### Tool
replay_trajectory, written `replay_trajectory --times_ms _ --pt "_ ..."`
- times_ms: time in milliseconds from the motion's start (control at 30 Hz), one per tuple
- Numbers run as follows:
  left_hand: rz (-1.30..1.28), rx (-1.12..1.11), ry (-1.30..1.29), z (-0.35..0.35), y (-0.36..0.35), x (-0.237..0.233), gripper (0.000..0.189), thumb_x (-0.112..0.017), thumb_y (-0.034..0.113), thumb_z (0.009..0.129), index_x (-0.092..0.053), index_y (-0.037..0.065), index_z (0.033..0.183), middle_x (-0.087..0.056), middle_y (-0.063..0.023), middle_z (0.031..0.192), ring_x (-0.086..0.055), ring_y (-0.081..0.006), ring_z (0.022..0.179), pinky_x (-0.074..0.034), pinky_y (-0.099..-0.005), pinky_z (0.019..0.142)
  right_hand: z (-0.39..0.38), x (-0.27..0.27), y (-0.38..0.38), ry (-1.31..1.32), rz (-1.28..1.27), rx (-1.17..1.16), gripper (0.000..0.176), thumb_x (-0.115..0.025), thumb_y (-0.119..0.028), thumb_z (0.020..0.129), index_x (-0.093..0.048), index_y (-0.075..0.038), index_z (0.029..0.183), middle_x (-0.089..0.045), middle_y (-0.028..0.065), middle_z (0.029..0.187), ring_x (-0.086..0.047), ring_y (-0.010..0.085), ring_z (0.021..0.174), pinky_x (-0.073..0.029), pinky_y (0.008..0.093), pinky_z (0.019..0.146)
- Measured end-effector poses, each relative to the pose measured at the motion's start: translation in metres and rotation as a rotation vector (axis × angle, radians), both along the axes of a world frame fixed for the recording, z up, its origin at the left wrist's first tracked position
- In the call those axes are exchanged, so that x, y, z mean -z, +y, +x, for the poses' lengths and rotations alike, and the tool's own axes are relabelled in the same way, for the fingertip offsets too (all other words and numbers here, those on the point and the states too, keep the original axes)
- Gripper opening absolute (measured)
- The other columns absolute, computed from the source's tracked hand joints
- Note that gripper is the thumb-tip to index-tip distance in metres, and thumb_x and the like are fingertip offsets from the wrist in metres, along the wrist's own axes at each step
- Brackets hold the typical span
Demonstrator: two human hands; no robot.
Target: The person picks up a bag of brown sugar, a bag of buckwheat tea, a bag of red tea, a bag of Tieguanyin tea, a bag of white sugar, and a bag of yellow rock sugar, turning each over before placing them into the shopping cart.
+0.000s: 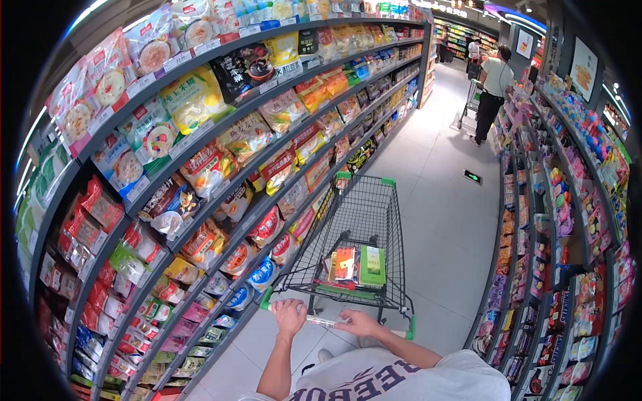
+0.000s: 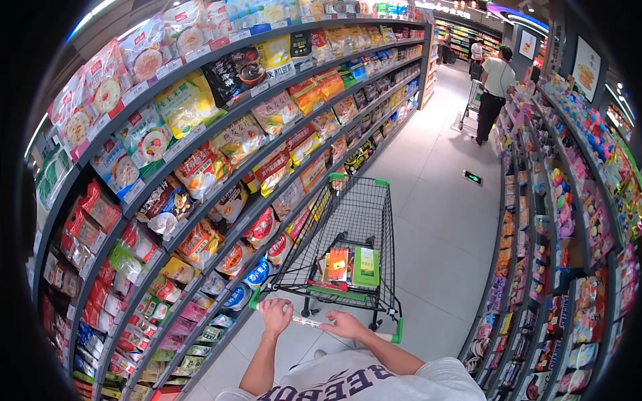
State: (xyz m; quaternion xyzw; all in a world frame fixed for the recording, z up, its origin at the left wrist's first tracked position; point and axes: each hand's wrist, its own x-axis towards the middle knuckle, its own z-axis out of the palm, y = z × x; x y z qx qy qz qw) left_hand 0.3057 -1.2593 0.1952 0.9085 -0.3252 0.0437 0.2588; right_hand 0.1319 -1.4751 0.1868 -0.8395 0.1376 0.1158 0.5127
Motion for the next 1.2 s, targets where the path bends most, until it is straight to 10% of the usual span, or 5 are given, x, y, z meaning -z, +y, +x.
replay_trajectory --times_ms 1200 --pt "0.009 -0.005 -0.027 0.000 -0.001 0.002 0.021 -0.066 0.030 0.087 -0.078 0.014 0.092 -0.074 -0.0057 0.100 -0.060 -0.0286 0.104 -0.031 -0.0484 0.108 0.000 -0.007 -0.001 0.041 0.012 -0.010 0.074 -0.073 -0.059 0.088 -0.061 0.000 0.131 -0.068 0.0215 0.124 -0.071 0.0323 0.107 -0.057 0.0398 0.093"
